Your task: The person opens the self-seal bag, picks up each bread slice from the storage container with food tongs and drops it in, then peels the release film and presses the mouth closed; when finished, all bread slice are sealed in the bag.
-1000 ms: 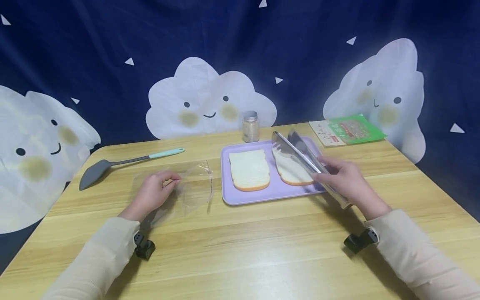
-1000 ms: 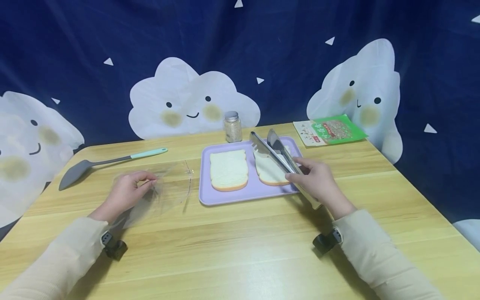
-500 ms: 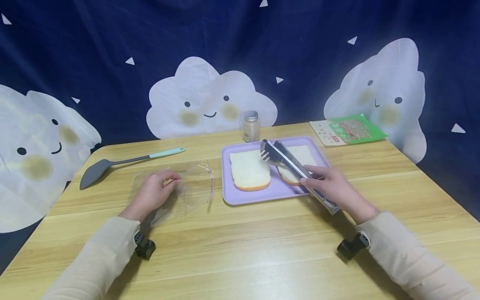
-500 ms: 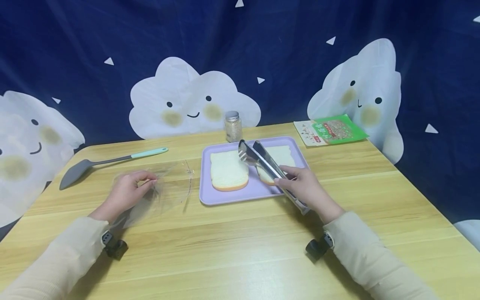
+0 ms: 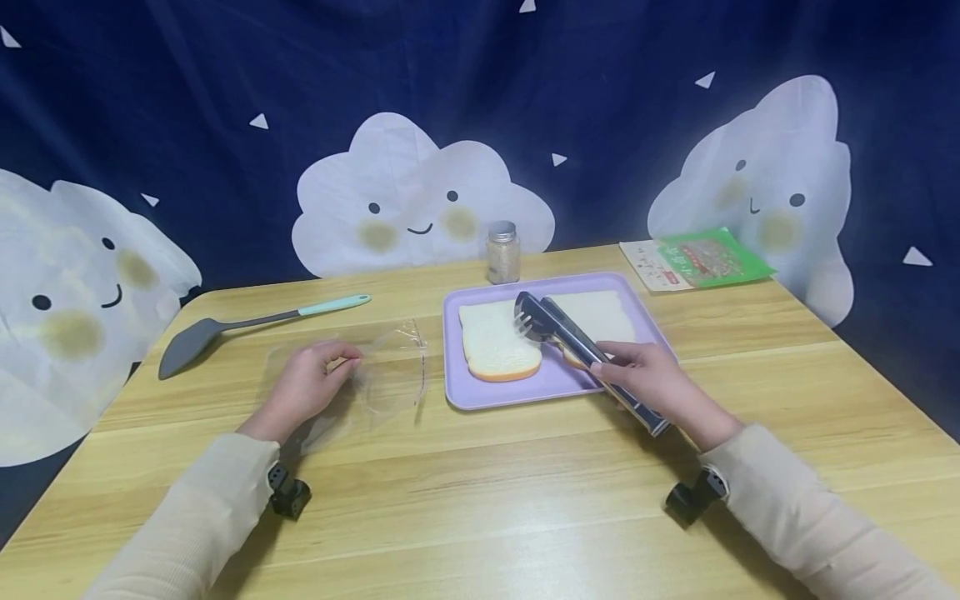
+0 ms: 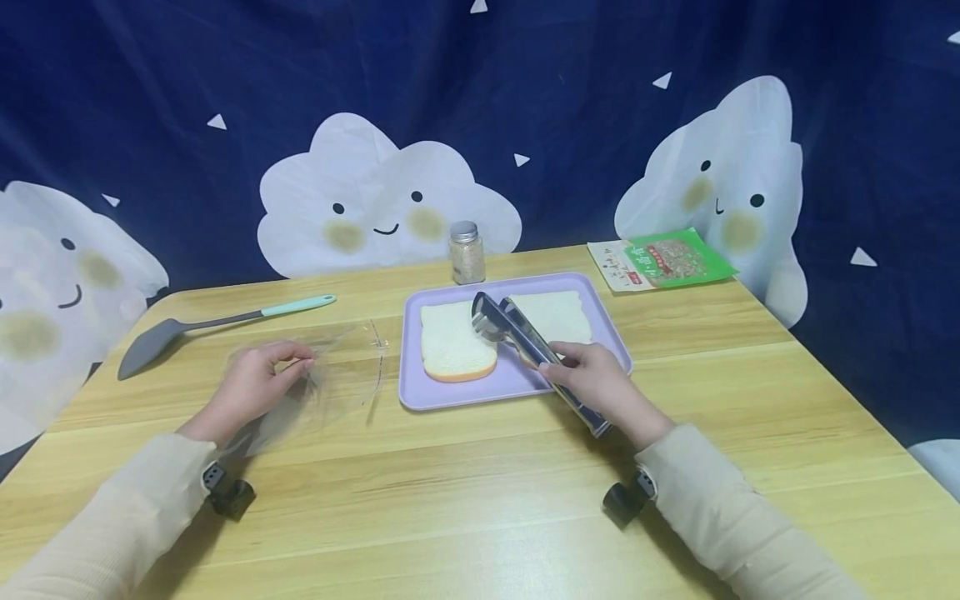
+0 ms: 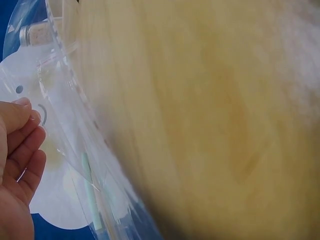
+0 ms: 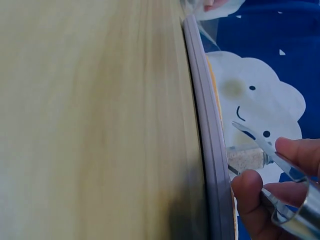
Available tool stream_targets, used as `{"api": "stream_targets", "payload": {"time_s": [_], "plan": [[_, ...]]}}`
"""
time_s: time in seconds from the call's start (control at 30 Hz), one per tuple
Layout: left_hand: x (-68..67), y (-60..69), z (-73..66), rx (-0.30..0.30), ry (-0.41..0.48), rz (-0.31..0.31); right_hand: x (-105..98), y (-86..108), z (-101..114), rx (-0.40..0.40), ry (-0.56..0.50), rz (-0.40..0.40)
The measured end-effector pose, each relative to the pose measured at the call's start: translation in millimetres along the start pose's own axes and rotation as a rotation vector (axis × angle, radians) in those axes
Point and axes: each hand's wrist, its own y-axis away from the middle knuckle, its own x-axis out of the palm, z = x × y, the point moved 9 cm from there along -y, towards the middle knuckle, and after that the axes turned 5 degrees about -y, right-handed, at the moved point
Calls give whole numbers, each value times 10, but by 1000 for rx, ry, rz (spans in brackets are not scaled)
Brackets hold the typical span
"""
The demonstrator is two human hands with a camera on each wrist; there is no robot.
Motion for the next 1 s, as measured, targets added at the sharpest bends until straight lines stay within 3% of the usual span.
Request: {"api": "stream_targets", "payload": {"time_s": [0.23, 0.57, 1.0], "plan": [[0, 2, 0, -6, -2, 5, 37, -8, 6, 22, -13, 0], [0, 1, -6, -5, 7, 7, 61, -23, -60, 46, -149, -20], [9, -6, 5, -1, 2, 7, 152, -29, 53, 20, -267, -18]]}}
